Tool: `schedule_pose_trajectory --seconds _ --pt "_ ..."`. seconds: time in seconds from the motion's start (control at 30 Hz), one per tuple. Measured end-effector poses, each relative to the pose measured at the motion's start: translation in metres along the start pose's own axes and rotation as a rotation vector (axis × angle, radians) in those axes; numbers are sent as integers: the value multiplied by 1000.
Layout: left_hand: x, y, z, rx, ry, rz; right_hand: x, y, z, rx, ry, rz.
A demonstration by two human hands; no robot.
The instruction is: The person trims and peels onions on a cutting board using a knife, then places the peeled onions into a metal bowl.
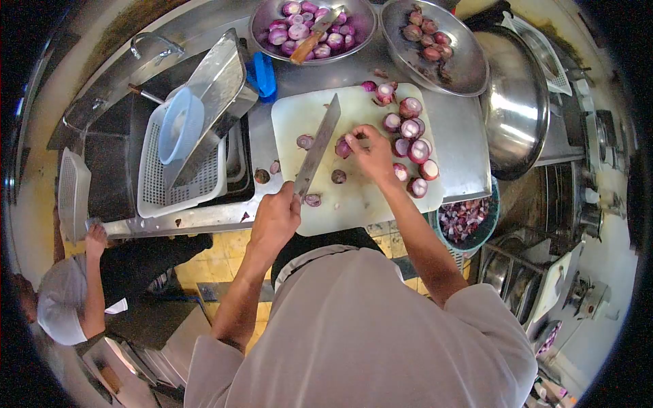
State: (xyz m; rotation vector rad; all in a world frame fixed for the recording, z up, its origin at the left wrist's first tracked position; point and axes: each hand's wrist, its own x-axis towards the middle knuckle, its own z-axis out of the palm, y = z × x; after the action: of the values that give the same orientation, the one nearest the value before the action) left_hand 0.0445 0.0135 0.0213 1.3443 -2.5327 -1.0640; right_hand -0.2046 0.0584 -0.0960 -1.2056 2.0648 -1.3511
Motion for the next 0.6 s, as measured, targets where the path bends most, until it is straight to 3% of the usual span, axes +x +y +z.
schedule_pose_trajectory --seconds 0.33,0.6 --pt "-13 13 -12 61 -83 27 0 -8 -12 -59 -140 -124" --pt "-26 24 -20 63 -135 22 0 -21 -13 -103 -135 -101"
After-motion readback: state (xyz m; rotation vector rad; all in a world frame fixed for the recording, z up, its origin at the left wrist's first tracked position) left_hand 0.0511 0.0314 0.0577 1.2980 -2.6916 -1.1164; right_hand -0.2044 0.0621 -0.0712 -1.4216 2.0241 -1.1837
